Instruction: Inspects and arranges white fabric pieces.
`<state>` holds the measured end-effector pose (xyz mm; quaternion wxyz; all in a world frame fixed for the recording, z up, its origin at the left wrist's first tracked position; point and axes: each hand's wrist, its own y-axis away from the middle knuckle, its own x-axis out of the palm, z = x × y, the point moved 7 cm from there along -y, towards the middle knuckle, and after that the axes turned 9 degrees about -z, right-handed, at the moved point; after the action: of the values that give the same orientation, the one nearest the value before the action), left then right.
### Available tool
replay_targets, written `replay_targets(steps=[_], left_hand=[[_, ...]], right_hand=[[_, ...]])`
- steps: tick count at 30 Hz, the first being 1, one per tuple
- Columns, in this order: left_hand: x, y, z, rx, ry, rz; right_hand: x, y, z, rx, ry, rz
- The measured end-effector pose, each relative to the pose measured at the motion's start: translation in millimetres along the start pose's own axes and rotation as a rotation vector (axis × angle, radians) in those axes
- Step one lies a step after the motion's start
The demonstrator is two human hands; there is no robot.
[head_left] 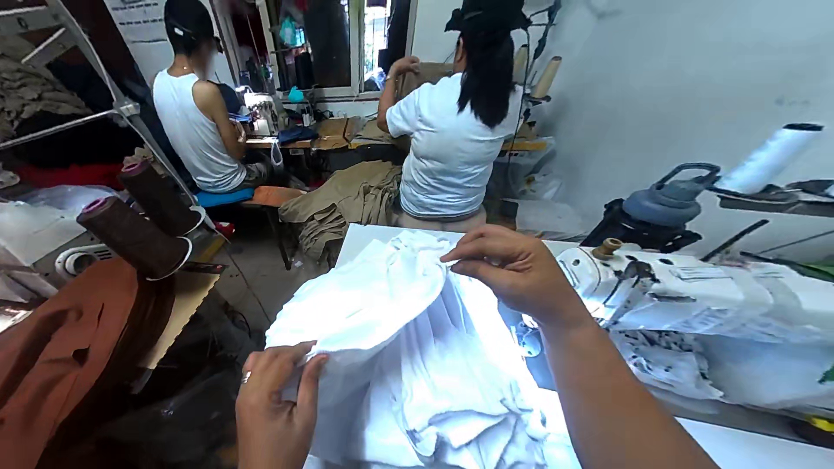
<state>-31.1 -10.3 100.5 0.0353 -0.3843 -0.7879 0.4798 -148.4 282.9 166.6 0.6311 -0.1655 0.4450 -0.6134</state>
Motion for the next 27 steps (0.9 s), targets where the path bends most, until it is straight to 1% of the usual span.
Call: replay_targets(steps=[4,7,9,11,13,14,15,17,19,22,27], left_hand=[[-9,-10,-8,0.030,0.038,-0.026],[-12,-13,-10,0.024,0.090,-0.006],[-10,-13,-15,0.023,0.220,0.091],[-3,-13,-29,0.072,0.444,0.273],[11,-13,-51,0.181,0.648,0.440],[21,-13,-61,0.232,0.706,0.479],[31,-13,-66,0.255,0.733,0.486],[51,-15,-64,0.241,0.756,0.426],[64,-20,-56,0.186,0.769,0.329],[71,-22,-44,0.121,0.751,0.247],[74,-20,-33,0.045,0.739,0.229]], right_hand=[[-7,2,5,-0.025,-0.028,-0.032],[-10,6,4,0.041,-0.134,-0.057],[-11,7,3,0.073,-0.230,-0.061],[-10,6,-1,0.069,-0.386,-0.023],[1,4,-5,0.050,-0.542,0.100],[10,3,-5,0.038,-0.593,0.188],[23,4,-5,0.028,-0.636,0.289],[50,7,-1,0.034,-0.701,0.465],[71,11,4,0.094,-0.755,0.556],[84,15,6,0.172,-0.775,0.571],[90,18,-1,0.197,-0.879,0.583]])
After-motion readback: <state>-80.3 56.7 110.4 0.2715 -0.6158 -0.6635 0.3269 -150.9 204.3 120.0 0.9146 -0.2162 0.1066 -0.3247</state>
